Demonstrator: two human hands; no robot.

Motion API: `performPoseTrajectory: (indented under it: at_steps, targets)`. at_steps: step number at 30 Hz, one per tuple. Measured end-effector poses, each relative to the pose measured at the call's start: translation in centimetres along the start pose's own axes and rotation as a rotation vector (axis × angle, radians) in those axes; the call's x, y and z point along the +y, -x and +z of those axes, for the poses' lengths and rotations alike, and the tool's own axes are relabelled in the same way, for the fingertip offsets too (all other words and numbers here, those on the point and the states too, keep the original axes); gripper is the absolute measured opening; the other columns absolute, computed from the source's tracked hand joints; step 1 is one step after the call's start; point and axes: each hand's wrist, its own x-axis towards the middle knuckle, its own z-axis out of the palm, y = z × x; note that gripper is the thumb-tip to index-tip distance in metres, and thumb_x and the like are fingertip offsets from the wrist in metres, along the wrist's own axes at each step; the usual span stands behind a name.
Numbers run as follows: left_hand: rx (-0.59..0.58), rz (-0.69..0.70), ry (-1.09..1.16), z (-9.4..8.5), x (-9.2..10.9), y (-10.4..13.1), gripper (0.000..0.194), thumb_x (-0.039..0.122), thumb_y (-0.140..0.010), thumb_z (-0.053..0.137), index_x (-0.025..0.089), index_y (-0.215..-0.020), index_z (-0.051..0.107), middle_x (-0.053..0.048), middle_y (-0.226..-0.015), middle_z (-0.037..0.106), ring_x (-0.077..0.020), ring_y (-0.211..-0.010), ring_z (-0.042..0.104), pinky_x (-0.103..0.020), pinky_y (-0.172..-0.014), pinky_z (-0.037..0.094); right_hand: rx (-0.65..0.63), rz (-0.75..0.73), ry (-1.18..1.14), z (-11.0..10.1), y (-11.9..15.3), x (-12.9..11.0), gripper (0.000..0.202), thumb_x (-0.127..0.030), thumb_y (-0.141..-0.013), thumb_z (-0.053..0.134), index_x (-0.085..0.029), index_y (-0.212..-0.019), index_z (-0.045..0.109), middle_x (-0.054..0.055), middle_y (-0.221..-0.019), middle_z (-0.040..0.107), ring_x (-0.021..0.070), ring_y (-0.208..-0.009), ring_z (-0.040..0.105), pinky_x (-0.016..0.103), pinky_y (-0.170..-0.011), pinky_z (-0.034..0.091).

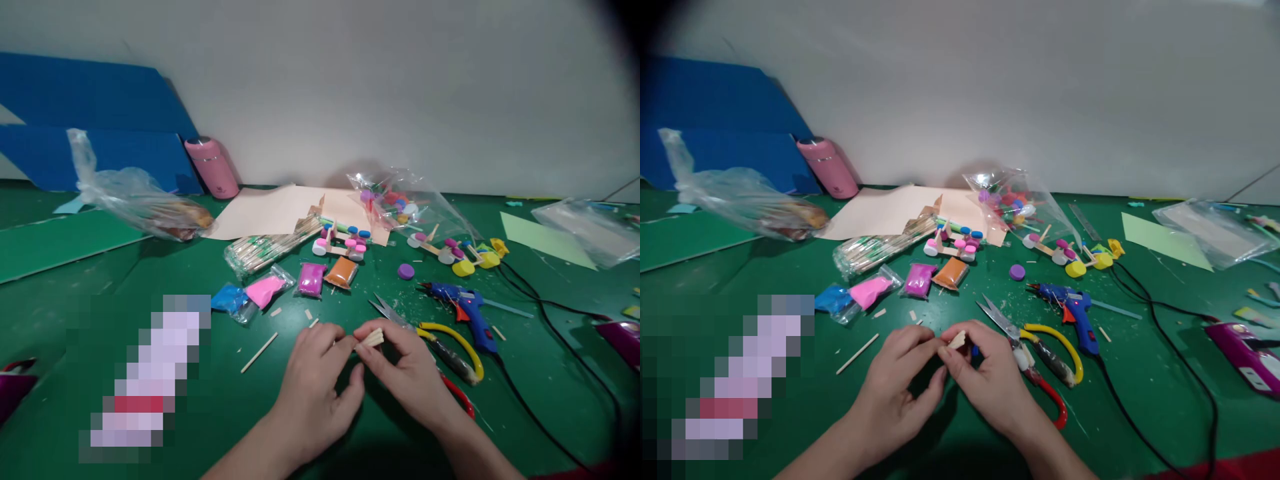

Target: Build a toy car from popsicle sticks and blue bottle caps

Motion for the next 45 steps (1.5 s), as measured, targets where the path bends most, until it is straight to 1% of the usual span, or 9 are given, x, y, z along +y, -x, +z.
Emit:
performPoseTrajectory:
  at_steps: [6,12,16,21,26,30,36,40,45]
  targets:
    - [0.046,-0.103,0.165,0.4,-0.4,-0.4,0.016,0.014,-0.078,0.046,0.015,-0.076,0.062,-0.007,-0.075,0.057,-0.0183,-0.072,0.053,-0.032,-0.066,0.042,0.011,0.093,-0.069,1.0,-0.8,-0.2,0.014,-0.032,-0.077,0.057,-0.018,-0.08,0.06,-0.002,-0.066,0.056,0.0111,-0.058,0.048,0.021,-0.053,0.039]
    - [-0.031,-0.321,0.542,-0.1,-1.0,-0.7,0.017,0.018,-0.078,0.049,0.015,-0.071,0.065,-0.003,-0.065,0.056,-0.0139,-0.061,0.052,-0.025,-0.056,0.042,-0.028,0.122,-0.12,1.1,-0.9,0.2,0.016,-0.031,-0.076,0.058,-0.019,-0.086,0.06,-0.002,-0.067,0.051,0.0115,-0.061,0.045,0.021,-0.053,0.038]
    - [-0.018,-0.354,0.6,-0.3,-1.0,-0.7,0.016,0.021,-0.076,0.052,0.015,-0.069,0.065,-0.002,-0.061,0.054,-0.0127,-0.057,0.049,-0.023,-0.052,0.04,0.01,0.127,-0.169,1.1,-1.0,0.1,0.016,-0.032,-0.077,0.056,-0.018,-0.084,0.058,-0.003,-0.065,0.047,0.0102,-0.058,0.041,0.021,-0.052,0.036]
    - [-0.05,-0.384,0.685,-0.6,-1.0,-0.7,0.015,0.022,-0.076,0.054,0.015,-0.068,0.064,-0.003,-0.063,0.054,-0.0137,-0.061,0.049,-0.025,-0.056,0.039,0.039,0.102,-0.201,1.4,-1.6,-0.4,0.015,-0.03,-0.077,0.056,-0.017,-0.07,0.057,-0.003,-0.062,0.047,0.0094,-0.055,0.04,0.021,-0.05,0.033]
    - [-0.095,-0.475,0.891,-0.9,-1.6,-0.3,0.031,0.03,-0.085,0.042,0.016,-0.066,0.063,-0.002,-0.065,0.051,-0.013,-0.062,0.044,-0.025,-0.057,0.036,0.097,0.267,-0.461,1.8,-2.4,-0.5,0.023,-0.035,-0.073,0.059,-0.017,-0.062,0.051,-0.005,-0.053,0.047,0.0082,-0.049,0.041,0.02,-0.047,0.034]
    - [-0.099,-0.529,0.96,-0.8,-1.9,-0.1,0.032,0.03,-0.087,0.038,0.016,-0.07,0.062,-0.003,-0.069,0.051,-0.0139,-0.065,0.044,-0.026,-0.058,0.036,0.098,0.344,-0.584,2.1,-2.7,-0.5,0.026,-0.037,-0.069,0.063,-0.017,-0.058,0.05,-0.005,-0.051,0.049,0.0076,-0.047,0.043,0.02,-0.048,0.035]
    - [-0.065,-0.471,0.898,-1.0,-1.7,-0.5,0.028,0.027,-0.083,0.047,0.016,-0.059,0.054,0.0,-0.064,0.047,-0.0125,-0.063,0.043,-0.025,-0.06,0.035,-0.005,0.269,-0.469,2.2,-2.6,-0.7,0.024,-0.036,-0.072,0.06,-0.017,-0.062,0.051,-0.005,-0.054,0.046,0.0084,-0.05,0.042,0.02,-0.049,0.034]
    - [-0.04,-0.47,0.865,-1.0,-1.6,-0.8,0.01,0.023,-0.074,0.057,0.015,-0.069,0.061,-0.001,-0.068,0.051,-0.015,-0.068,0.049,-0.026,-0.064,0.039,-0.07,0.131,-0.252,1.8,-2.6,-0.9,0.016,-0.032,-0.075,0.057,-0.017,-0.071,0.057,-0.005,-0.057,0.044,0.0081,-0.051,0.037,0.02,-0.047,0.031]
    - [-0.001,-0.472,0.856,-1.1,-1.6,-0.9,0.012,0.022,-0.074,0.057,0.015,-0.067,0.065,-0.003,-0.071,0.057,-0.0154,-0.07,0.052,-0.027,-0.066,0.041,-0.109,0.066,-0.178,1.6,-2.4,-1.1,0.017,-0.032,-0.077,0.056,-0.018,-0.084,0.06,-0.002,-0.067,0.048,0.01,-0.059,0.041,0.021,-0.052,0.036]
